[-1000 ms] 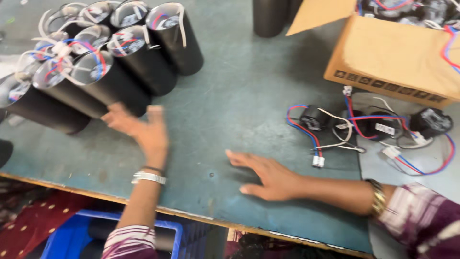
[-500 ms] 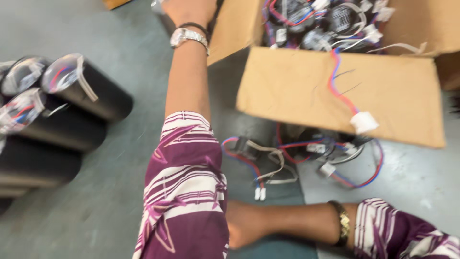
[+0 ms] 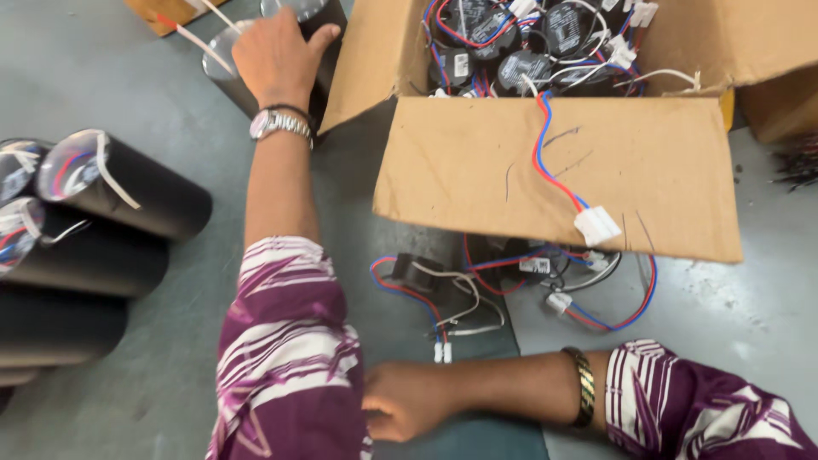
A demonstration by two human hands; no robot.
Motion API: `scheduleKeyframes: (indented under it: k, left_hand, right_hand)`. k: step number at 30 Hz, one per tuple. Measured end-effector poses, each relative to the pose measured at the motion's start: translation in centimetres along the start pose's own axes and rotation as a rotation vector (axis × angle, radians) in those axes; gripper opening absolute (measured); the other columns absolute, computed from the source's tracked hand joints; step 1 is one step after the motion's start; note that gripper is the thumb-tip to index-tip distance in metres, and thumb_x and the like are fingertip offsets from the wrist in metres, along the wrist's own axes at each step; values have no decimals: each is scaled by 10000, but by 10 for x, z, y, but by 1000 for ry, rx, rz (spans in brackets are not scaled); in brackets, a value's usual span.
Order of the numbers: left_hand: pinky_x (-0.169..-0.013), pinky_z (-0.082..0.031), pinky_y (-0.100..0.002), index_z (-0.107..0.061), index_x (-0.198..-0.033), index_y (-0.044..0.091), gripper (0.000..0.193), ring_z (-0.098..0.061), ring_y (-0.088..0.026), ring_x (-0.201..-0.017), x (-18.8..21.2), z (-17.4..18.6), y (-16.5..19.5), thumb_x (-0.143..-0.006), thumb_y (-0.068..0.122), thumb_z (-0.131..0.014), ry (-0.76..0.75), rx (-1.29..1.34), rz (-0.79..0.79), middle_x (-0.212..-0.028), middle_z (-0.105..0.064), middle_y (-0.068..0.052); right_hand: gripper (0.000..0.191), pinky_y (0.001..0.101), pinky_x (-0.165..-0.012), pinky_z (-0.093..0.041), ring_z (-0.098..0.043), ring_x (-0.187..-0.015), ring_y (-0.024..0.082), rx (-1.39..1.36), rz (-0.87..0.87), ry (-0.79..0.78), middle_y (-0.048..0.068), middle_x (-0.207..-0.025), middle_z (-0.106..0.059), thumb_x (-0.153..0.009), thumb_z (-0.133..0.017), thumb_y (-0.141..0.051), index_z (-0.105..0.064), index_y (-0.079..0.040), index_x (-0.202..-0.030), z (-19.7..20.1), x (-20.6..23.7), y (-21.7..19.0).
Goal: The person assembles cylindrical LED light fixtures at a workbench. They thread the driver's red and blue wires through the housing, join wire ends using white connector blocks, tuck the wires and driver into the metal cylinder, and place the finished unit with others on the bench.
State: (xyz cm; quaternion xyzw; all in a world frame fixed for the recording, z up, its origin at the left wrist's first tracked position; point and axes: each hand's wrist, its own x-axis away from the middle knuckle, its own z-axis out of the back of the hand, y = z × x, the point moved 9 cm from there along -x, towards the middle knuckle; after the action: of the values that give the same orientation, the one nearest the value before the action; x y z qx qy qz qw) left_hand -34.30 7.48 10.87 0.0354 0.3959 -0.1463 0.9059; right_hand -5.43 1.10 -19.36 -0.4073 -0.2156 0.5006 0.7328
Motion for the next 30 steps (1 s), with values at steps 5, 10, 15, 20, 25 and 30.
scheduleKeyframes:
  k: [5,10,15,20,25,30]
  left_hand:
    - [-509,-464,-498,-695,-816,72,635,-657,-390,-633,62,16,-39,-883,702,-736,-96,-54,4,-671,-679,-165]
    - [-477,-458,-482,-682,-865,65,611,-647,-384,-579,142,58,-67,-901,674,-720,-178,-137,119,-629,-658,-158]
    - [-479,-465,-468,-659,-822,59,617,-652,-366,-571,216,107,-63,-905,666,-728,-191,-155,139,-638,-643,-148]
    - [-476,-486,-458,-650,-844,60,591,-660,-374,-577,258,147,-28,-888,644,-728,-212,-108,102,-675,-651,-157]
    - [-519,-490,-460,-684,-944,47,466,-668,-369,-631,272,190,0,-908,507,-751,-223,120,83,-743,-680,-150]
    - [-727,-531,-394,-648,-1112,34,261,-680,-301,-771,333,294,-10,-951,213,-750,221,512,2,-884,-686,-114]
  right_hand:
    - [312,406,-1027,-542,-669,-1179,313,-178,280,183,129,-1230,-701,-955,-672,-133,-683,-57,-1257,30,3,-25]
    - [283,393,-1005,-556,-697,-1137,282,-143,257,177,113,-1195,-728,-948,-675,-114,-703,-60,-1225,43,-4,-26]
    - [271,397,-977,-571,-709,-1118,284,-51,226,242,118,-1183,-734,-923,-668,-73,-719,-51,-1188,50,4,-47]
    - [176,427,-819,-572,-708,-904,309,271,324,298,97,-961,-736,-896,-724,-143,-761,-86,-1059,48,43,-89]
    - [99,440,-698,-545,-674,-734,319,419,287,350,91,-772,-694,-792,-712,-171,-687,-74,-787,93,75,-93]
    - [207,396,-780,-565,-708,-894,259,429,-60,333,69,-952,-730,-785,-655,-98,-739,-78,-973,140,95,-54]
